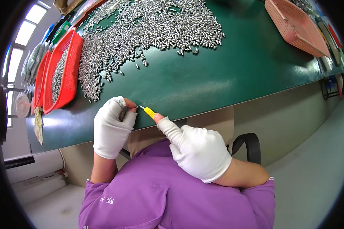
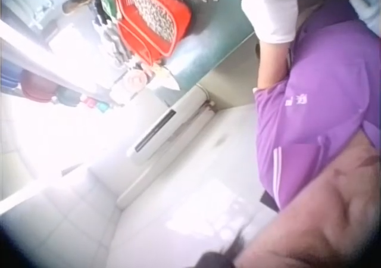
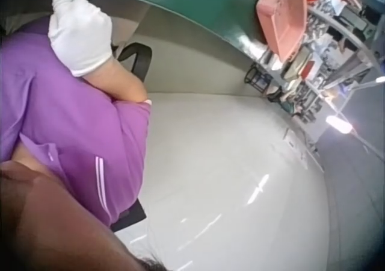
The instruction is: The person is inspecting and sorting small silver metal components on a workbench using their hands and a utility knife.
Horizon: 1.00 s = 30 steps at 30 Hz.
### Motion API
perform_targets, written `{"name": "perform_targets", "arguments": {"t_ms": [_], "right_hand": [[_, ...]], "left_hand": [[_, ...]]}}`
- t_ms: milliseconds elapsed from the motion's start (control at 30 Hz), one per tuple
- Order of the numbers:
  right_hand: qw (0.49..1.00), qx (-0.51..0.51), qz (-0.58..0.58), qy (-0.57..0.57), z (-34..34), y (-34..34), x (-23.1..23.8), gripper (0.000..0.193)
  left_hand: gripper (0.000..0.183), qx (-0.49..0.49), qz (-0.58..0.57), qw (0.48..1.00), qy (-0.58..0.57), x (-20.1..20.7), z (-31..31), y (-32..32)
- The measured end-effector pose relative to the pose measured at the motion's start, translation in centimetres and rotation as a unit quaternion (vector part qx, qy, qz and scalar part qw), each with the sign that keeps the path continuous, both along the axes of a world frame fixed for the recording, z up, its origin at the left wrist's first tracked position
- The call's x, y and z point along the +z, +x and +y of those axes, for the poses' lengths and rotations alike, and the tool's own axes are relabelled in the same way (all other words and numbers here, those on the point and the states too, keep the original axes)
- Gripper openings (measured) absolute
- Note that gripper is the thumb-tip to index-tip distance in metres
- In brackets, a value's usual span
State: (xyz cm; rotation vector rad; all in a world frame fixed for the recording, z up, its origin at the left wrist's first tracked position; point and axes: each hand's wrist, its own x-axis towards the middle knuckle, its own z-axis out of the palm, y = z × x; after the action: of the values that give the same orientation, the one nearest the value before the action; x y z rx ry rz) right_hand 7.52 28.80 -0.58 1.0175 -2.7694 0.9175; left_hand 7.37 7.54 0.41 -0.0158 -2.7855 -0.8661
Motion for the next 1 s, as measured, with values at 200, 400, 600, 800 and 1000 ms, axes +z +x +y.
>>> {"name": "perform_targets", "arguments": {"t_ms": [200,400,600,800,1000], "right_hand": [[1.000,0.005,0.022,0.002,0.0,0.1,-0.9,0.063],[1.000,0.008,-0.019,-0.005,-0.2,0.1,-0.2,0.062],[0.999,0.030,-0.031,0.016,-0.1,-0.9,1.4,0.058],[0.997,0.039,-0.027,0.067,-0.3,-1.4,1.9,0.056],[0.998,0.005,-0.061,0.003,0.0,-0.5,0.3,0.055]], "left_hand": [[0.007,0.022,0.014,1.000,-0.007,-0.1,0.6,0.0],[0.009,0.019,0.020,0.999,-0.016,-0.3,0.4,0.1],[0.010,0.029,0.006,1.000,-0.011,0.0,0.4,0.2],[0.008,0.016,0.009,1.000,-0.003,-0.4,0.2,-0.2],[0.009,0.017,0.018,1.000,-0.017,-0.5,0.4,0.1]]}}
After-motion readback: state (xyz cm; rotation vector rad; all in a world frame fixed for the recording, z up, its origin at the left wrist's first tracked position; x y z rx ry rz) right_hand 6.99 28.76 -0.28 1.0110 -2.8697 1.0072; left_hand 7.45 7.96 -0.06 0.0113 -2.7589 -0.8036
